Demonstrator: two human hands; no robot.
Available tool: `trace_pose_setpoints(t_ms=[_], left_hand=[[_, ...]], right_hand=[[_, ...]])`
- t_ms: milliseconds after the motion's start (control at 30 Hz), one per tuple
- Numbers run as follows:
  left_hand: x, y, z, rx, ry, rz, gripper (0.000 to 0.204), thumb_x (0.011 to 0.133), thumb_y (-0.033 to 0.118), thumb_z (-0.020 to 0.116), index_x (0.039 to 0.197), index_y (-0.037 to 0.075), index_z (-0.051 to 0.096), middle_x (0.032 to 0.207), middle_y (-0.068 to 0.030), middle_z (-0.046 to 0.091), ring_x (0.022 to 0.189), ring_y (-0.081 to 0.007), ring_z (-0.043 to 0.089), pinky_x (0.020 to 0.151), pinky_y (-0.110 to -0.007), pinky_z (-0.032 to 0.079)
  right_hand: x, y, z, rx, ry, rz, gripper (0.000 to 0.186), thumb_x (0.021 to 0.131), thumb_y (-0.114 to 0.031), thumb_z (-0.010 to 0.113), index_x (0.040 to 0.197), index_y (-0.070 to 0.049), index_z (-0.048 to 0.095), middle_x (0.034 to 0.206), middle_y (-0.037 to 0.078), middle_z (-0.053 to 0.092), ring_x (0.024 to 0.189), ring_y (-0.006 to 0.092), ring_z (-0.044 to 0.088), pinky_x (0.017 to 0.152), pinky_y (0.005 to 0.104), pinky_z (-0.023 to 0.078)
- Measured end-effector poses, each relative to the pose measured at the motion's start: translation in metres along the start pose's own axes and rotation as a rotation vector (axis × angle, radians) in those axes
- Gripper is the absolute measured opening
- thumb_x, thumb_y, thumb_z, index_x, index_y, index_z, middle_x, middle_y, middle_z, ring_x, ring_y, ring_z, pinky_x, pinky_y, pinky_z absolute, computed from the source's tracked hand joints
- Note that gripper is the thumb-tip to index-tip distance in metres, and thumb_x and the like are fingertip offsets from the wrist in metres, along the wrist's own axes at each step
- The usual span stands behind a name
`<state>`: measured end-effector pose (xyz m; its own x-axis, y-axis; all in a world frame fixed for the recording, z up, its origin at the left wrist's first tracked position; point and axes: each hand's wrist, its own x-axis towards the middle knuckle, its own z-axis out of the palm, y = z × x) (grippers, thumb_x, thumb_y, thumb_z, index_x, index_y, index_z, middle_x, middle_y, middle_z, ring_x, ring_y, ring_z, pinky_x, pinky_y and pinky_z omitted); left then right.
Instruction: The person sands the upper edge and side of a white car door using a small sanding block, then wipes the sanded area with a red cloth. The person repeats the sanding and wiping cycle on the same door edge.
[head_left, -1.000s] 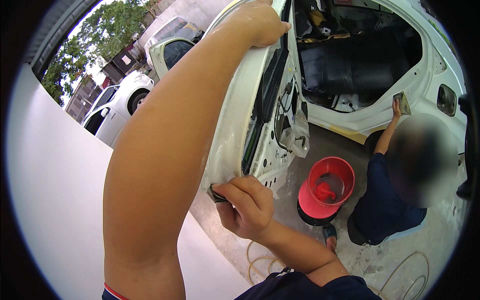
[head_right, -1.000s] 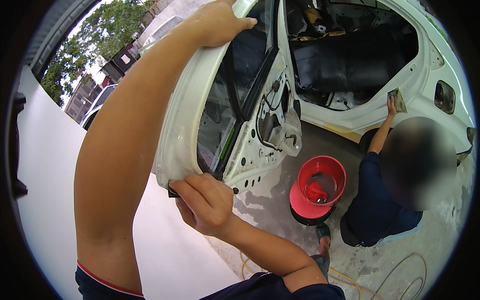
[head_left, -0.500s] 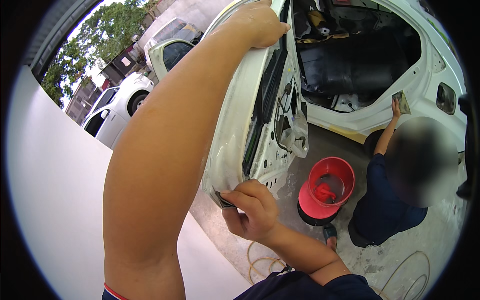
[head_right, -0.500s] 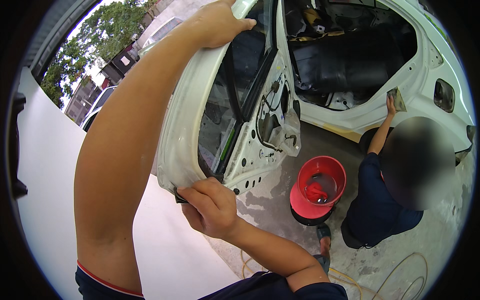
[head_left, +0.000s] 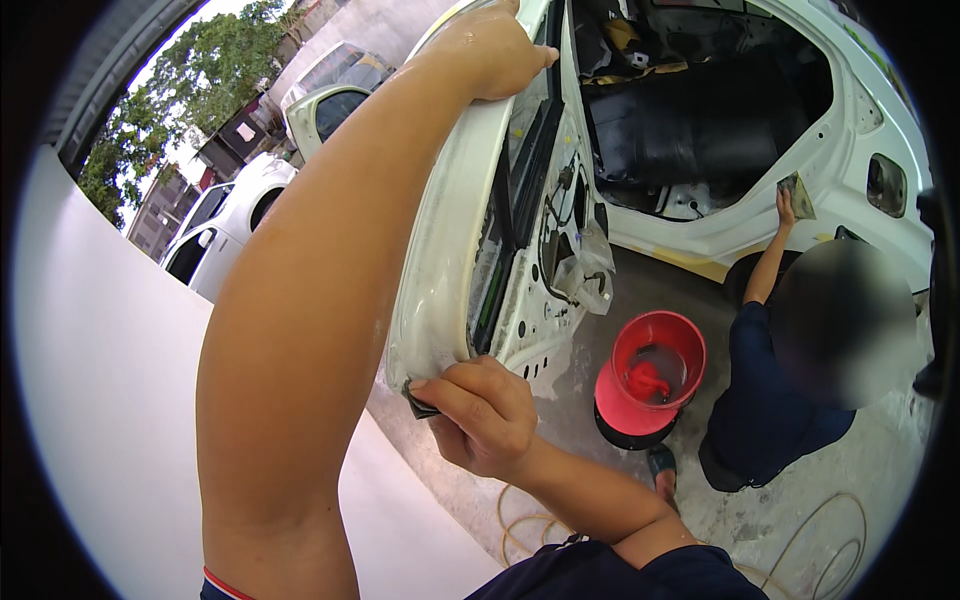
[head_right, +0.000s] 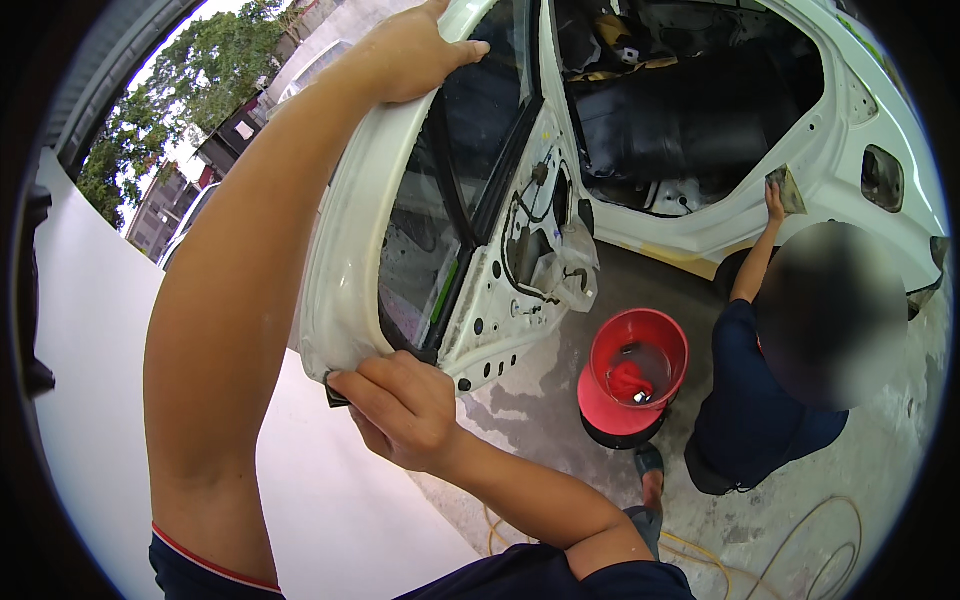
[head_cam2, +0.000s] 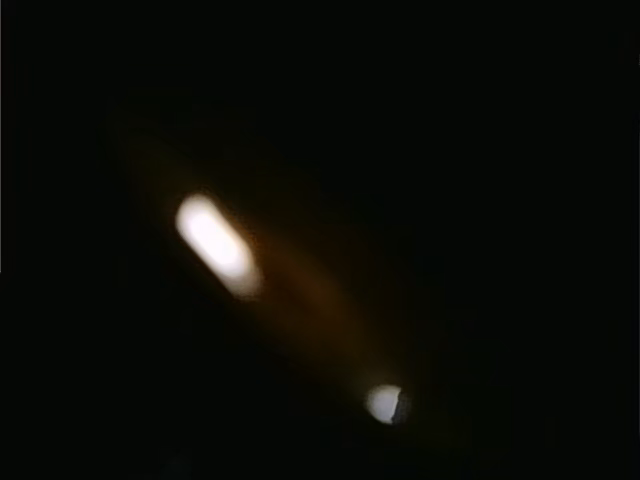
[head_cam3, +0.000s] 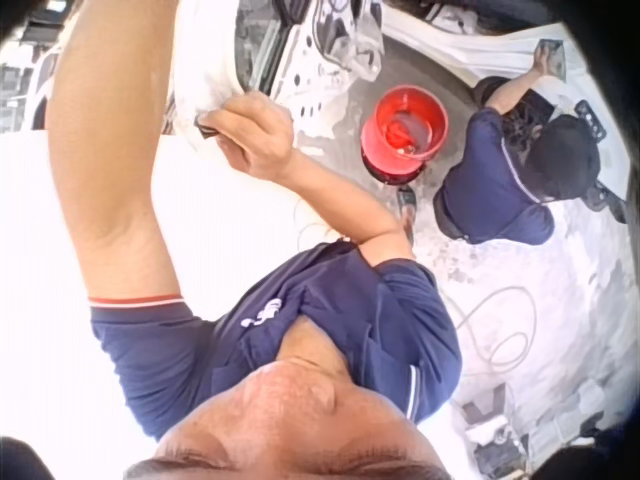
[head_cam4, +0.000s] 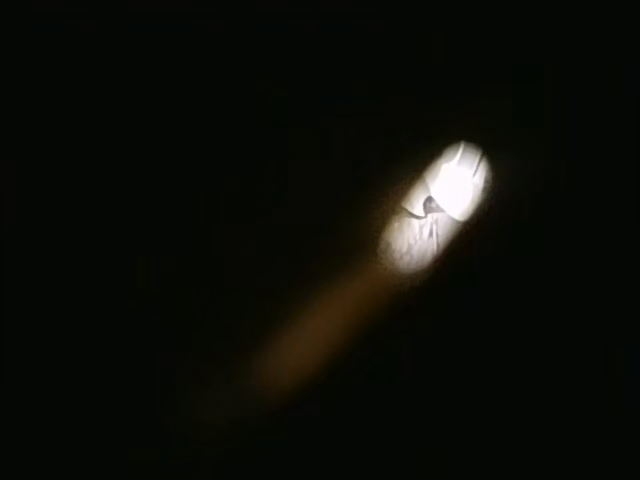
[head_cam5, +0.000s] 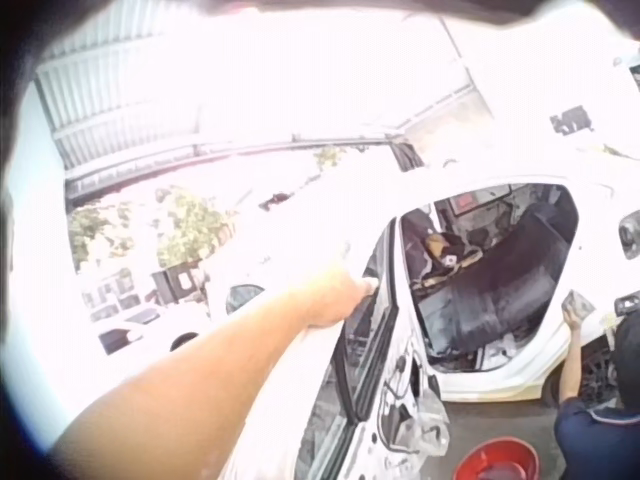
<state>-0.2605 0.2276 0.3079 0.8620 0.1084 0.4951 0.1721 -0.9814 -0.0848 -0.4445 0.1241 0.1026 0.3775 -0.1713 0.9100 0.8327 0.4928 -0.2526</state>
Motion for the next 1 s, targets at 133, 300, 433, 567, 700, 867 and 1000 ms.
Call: trace_pose_setpoints(t_ms=[133, 300, 433, 567, 700, 867, 1000], left_hand=[[-0.006, 0.014, -0.011, 0.089, -0.014, 0.006, 0.081, 0.097, 0.046, 0.064, 0.153, -0.006, 0.038, 0.153, -0.0326, 0.044, 0.143, -0.0463, 0.042, 0.121, -0.049, 0.032], [-0.015, 0.019, -0.021, 0.144, -0.006, -0.005, 0.080, 0.097, 0.047, 0.063, 0.153, -0.006, 0.039, 0.154, -0.0323, 0.043, 0.144, -0.0464, 0.041, 0.121, -0.048, 0.032], [-0.013, 0.019, -0.022, 0.158, -0.008, 0.018, 0.080, 0.097, 0.047, 0.064, 0.152, -0.006, 0.041, 0.153, -0.0316, 0.044, 0.143, -0.0463, 0.042, 0.120, -0.048, 0.032], [-0.011, 0.016, -0.021, 0.035, -0.056, -0.044, 0.079, 0.096, 0.047, 0.064, 0.151, -0.005, 0.042, 0.152, -0.0312, 0.046, 0.142, -0.0461, 0.043, 0.120, -0.049, 0.033], [-0.013, 0.017, -0.023, 0.143, 0.009, 0.010, 0.079, 0.096, 0.046, 0.065, 0.152, -0.005, 0.042, 0.152, -0.0312, 0.046, 0.142, -0.0458, 0.043, 0.119, -0.049, 0.034], [-0.013, 0.021, -0.026, 0.166, -0.028, -0.019, 0.080, 0.096, 0.047, 0.064, 0.153, -0.005, 0.039, 0.153, -0.0322, 0.045, 0.143, -0.0455, 0.043, 0.120, -0.049, 0.033], [-0.010, 0.019, -0.020, 0.165, -0.022, -0.009, 0.081, 0.097, 0.047, 0.062, 0.155, -0.005, 0.036, 0.153, -0.0327, 0.044, 0.144, -0.0459, 0.041, 0.120, -0.049, 0.032]], right_hand=[[0.002, 0.000, 0.003, 0.026, 0.040, 0.027, 0.039, 0.066, 0.007, 0.075, 0.104, 0.001, 0.074, 0.086, 0.009, 0.063, 0.064, 0.0220, 0.059, 0.054, 0.0327, 0.046], [0.005, -0.005, 0.005, -0.039, 0.058, 0.042, 0.039, 0.065, 0.006, 0.076, 0.103, -0.003, 0.076, 0.086, 0.006, 0.064, 0.068, 0.0219, 0.057, 0.058, 0.0322, 0.046], [0.006, -0.007, 0.004, -0.112, 0.058, 0.018, 0.041, 0.063, 0.004, 0.077, 0.102, -0.006, 0.076, 0.088, 0.004, 0.066, 0.073, 0.0224, 0.056, 0.063, 0.0324, 0.046], [0.005, -0.005, 0.004, -0.087, 0.045, 0.032, 0.043, 0.060, 0.002, 0.077, 0.102, -0.007, 0.077, 0.088, 0.004, 0.066, 0.073, 0.0227, 0.056, 0.063, 0.0327, 0.046], [0.004, -0.003, 0.004, -0.071, 0.046, -0.008, 0.043, 0.059, 0.002, 0.076, 0.101, -0.007, 0.077, 0.088, 0.004, 0.065, 0.072, 0.0230, 0.057, 0.062, 0.0330, 0.047], [0.006, -0.002, 0.004, -0.040, 0.040, -0.005, 0.043, 0.059, 0.002, 0.076, 0.101, -0.007, 0.078, 0.088, 0.004, 0.065, 0.070, 0.0232, 0.058, 0.060, 0.0324, 0.048], [0.007, -0.003, 0.005, -0.046, 0.055, 0.010, 0.042, 0.060, 0.003, 0.076, 0.102, -0.006, 0.077, 0.087, 0.004, 0.065, 0.068, 0.0228, 0.057, 0.060, 0.0319, 0.047]])
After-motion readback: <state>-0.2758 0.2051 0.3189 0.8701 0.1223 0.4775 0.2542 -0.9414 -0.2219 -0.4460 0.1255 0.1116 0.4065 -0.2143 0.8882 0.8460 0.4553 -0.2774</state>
